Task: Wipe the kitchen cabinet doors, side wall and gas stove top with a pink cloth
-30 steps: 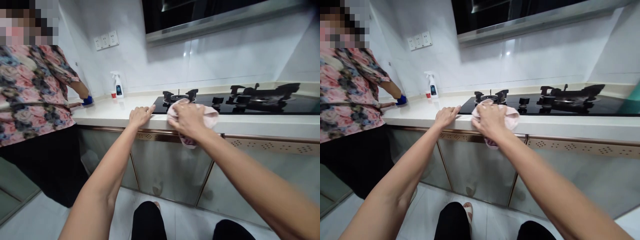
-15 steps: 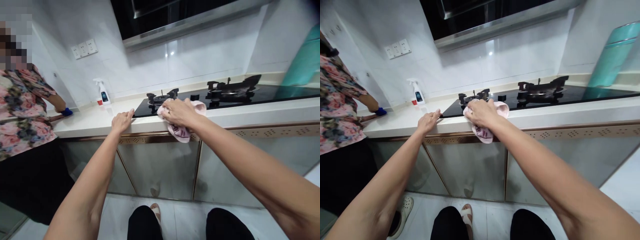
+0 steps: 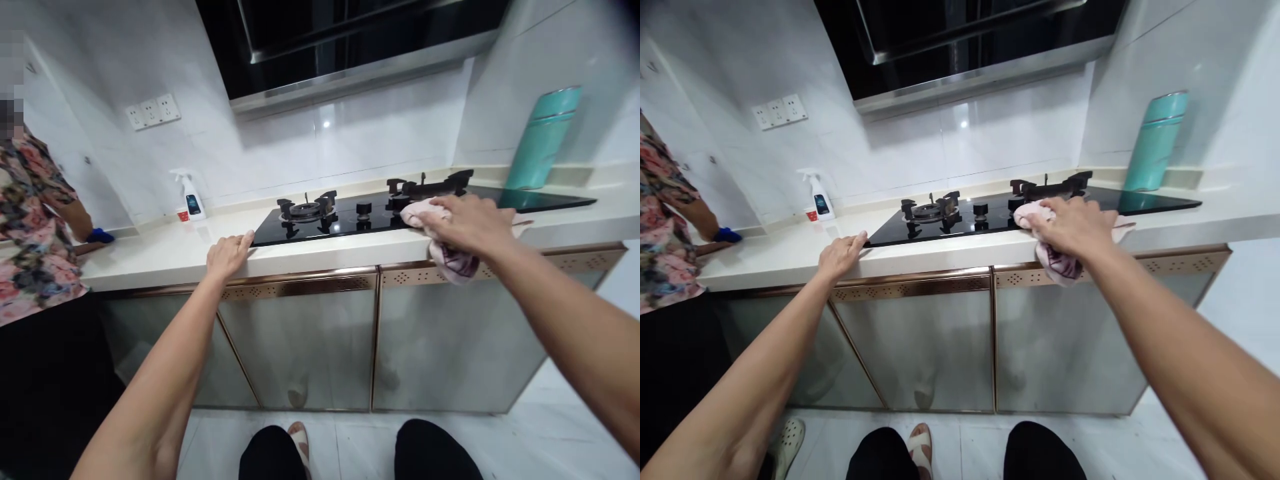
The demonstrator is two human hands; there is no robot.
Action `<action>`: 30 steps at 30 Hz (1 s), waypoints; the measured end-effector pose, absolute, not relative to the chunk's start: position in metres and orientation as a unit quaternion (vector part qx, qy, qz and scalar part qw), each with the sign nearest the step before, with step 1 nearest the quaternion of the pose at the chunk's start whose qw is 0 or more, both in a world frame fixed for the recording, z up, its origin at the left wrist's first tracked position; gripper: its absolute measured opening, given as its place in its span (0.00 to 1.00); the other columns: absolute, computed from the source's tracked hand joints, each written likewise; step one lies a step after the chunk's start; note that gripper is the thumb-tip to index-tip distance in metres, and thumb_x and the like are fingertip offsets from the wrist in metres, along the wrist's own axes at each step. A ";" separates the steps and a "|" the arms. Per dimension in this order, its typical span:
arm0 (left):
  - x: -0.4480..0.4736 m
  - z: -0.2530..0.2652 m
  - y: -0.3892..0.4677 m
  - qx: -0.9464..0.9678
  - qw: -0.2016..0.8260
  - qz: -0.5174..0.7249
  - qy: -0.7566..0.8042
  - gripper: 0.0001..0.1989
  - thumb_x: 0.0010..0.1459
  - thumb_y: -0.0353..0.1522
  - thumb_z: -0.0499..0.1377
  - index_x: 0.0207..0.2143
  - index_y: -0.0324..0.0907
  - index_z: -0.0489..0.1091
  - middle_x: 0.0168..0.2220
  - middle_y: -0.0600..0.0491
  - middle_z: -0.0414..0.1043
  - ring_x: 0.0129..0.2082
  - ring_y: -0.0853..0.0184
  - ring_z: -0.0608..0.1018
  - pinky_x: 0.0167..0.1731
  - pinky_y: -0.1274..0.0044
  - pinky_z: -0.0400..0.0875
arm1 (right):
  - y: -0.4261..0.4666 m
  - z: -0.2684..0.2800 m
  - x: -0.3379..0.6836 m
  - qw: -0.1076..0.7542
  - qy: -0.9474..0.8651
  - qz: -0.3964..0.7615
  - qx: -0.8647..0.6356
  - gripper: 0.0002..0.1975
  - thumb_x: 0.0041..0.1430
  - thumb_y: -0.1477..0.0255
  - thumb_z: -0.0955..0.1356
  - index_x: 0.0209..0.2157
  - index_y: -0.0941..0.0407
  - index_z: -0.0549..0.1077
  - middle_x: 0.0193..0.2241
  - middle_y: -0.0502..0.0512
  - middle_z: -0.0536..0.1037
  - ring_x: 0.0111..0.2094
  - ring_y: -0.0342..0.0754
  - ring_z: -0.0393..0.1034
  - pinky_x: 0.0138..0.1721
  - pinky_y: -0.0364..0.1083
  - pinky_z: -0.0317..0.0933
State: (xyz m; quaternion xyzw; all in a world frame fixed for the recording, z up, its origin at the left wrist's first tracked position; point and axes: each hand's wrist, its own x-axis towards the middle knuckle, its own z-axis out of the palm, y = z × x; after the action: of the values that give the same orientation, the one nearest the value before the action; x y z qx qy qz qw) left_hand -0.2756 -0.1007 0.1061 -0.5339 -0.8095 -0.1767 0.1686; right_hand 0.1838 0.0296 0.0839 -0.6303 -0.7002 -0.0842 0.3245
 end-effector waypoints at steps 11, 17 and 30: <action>-0.271 0.108 -0.103 -0.533 0.191 -0.153 -0.810 0.36 0.67 0.55 0.34 0.53 0.52 0.75 0.56 0.49 0.77 0.58 0.52 0.74 0.54 0.64 0.69 | -0.046 0.048 -0.007 0.453 -0.803 -0.155 -0.356 0.28 0.66 0.48 0.61 0.56 0.52 0.72 0.55 0.67 0.71 0.53 0.65 0.59 0.52 0.65 0.52; -0.273 0.109 -0.105 -0.522 0.197 -0.155 -0.815 0.32 0.69 0.52 0.36 0.55 0.54 0.75 0.57 0.51 0.76 0.58 0.53 0.74 0.54 0.66 0.69 | -0.074 0.053 -0.088 0.421 -0.847 -0.203 -0.253 0.23 0.70 0.57 0.61 0.63 0.46 0.64 0.66 0.63 0.61 0.60 0.63 0.53 0.59 0.66 0.42; -0.276 0.111 -0.105 -0.510 0.181 -0.162 -0.825 0.36 0.68 0.52 0.34 0.55 0.51 0.76 0.56 0.47 0.77 0.55 0.52 0.77 0.50 0.66 0.70 | -0.005 0.034 0.047 0.393 -0.848 -0.191 -0.299 0.26 0.68 0.55 0.58 0.63 0.45 0.68 0.61 0.61 0.68 0.57 0.63 0.57 0.54 0.61 0.47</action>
State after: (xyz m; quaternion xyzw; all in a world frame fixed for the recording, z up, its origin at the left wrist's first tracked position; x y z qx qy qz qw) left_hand -0.2759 -0.1051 0.1111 -0.5099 -0.8251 -0.1624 0.1811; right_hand 0.0469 -0.0052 0.0340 -0.2995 -0.8481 -0.1911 0.3931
